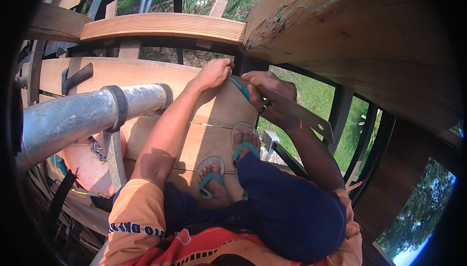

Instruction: The person measures and marks curved wooden panels on a roof structure using a square and pencil, then positions and secures the panels with metal brackets. The person works on scaffolding and uses hand tools to align and fasten the panels.

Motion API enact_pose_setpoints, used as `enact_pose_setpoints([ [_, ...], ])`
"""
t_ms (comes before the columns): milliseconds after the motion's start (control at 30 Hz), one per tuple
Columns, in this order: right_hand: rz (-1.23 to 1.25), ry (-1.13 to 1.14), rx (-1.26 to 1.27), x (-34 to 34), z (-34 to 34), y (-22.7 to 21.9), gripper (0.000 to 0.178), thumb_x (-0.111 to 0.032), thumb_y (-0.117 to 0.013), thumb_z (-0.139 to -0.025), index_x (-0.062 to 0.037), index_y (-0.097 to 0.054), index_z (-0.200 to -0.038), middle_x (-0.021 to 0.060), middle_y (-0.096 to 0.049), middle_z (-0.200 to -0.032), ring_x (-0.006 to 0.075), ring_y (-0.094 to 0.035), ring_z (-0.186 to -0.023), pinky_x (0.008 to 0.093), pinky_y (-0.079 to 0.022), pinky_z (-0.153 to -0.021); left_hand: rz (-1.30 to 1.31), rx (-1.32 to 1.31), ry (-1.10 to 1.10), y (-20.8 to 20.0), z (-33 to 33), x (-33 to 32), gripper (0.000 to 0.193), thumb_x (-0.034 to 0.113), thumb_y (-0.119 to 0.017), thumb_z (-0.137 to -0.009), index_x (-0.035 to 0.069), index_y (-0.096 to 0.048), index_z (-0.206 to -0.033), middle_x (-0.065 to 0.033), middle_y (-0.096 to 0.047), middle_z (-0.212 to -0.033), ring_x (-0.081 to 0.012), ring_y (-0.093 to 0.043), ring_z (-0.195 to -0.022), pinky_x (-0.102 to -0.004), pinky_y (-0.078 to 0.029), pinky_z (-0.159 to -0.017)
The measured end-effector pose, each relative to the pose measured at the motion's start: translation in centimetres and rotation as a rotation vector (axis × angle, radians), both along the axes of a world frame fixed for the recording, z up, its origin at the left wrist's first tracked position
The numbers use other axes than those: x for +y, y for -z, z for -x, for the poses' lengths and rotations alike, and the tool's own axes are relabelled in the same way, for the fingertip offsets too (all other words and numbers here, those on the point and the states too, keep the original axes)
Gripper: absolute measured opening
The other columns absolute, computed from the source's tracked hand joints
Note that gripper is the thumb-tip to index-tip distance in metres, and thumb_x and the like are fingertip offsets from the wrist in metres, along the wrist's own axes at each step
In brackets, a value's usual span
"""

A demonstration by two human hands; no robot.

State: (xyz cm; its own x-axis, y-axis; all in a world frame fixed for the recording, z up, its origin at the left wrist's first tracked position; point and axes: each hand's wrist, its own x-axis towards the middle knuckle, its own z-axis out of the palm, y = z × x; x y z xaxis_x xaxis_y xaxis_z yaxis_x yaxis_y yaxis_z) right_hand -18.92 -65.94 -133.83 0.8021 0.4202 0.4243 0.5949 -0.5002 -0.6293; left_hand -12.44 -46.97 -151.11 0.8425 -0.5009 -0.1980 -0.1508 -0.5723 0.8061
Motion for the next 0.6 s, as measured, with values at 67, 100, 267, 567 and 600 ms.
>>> enact_pose_setpoints([
  [67, -0.047, -0.044, -0.052, 1.7, -1.7, 1.1, 0.032, 0.006, -0.072, -0.084, -0.0093, -0.060, -0.109, 0.0116, -0.073, -0.105, 0.0168, -0.072, -0.078, 0.0289, -0.057, -0.059, 0.198, 0.046, -0.164, 0.0, -0.6, 1.3, 0.025, 0.013, -0.053, -0.094, 0.001, -0.069, -0.109, -0.0242, -0.072, -0.101, -0.0410, -0.068, -0.101, -0.0481, -0.054, -0.089],
  [100, -0.064, -0.054, -0.077, 2.1, -2.5, 1.8, 0.032, 0.006, -0.072, -0.084, -0.0092, -0.059, -0.108, 0.0118, -0.073, -0.106, 0.0169, -0.072, -0.079, 0.0290, -0.057, -0.060, 0.303, 0.070, -0.235, -1.2, -1.0, 1.7, 0.026, 0.011, -0.052, -0.094, 0.002, -0.070, -0.110, -0.0238, -0.072, -0.101, -0.0406, -0.069, -0.102, -0.0472, -0.054, -0.090],
  [267, -0.086, -0.036, -0.116, 3.8, -5.8, 6.2, 0.029, 0.003, -0.073, -0.087, -0.0089, -0.058, -0.109, 0.0118, -0.072, -0.106, 0.0290, -0.074, -0.090, 0.0341, -0.061, -0.068, 0.315, 0.098, -0.355, -3.2, -1.9, 4.9, 0.039, 0.001, -0.046, -0.086, 0.001, -0.069, -0.118, -0.0218, -0.073, -0.110, -0.0373, -0.068, -0.108, -0.0428, -0.053, -0.097],
  [567, 0.058, 0.075, 0.096, 5.1, -5.2, 12.9, 0.019, 0.001, -0.068, -0.089, -0.0044, -0.064, -0.107, 0.0119, -0.069, -0.106, 0.0291, -0.070, -0.092, 0.0378, -0.056, -0.081, 0.017, -0.162, -0.203, -1.5, 3.2, 5.8, 0.055, 0.006, -0.055, -0.087, 0.003, -0.053, -0.142, -0.0192, -0.056, -0.144, -0.0341, -0.049, -0.137, -0.0459, -0.035, -0.118],
  [600, -0.002, 0.082, 0.183, 5.0, -4.9, 13.5, 0.015, 0.000, -0.065, -0.089, -0.0031, -0.067, -0.104, 0.0129, -0.068, -0.106, 0.0304, -0.069, -0.093, 0.0385, -0.054, -0.083, -0.020, -0.205, -0.188, -1.4, 3.5, 5.6, 0.056, 0.012, -0.057, -0.089, 0.002, -0.051, -0.144, -0.0182, -0.055, -0.146, -0.0340, -0.049, -0.137, -0.0475, -0.034, -0.117],
])
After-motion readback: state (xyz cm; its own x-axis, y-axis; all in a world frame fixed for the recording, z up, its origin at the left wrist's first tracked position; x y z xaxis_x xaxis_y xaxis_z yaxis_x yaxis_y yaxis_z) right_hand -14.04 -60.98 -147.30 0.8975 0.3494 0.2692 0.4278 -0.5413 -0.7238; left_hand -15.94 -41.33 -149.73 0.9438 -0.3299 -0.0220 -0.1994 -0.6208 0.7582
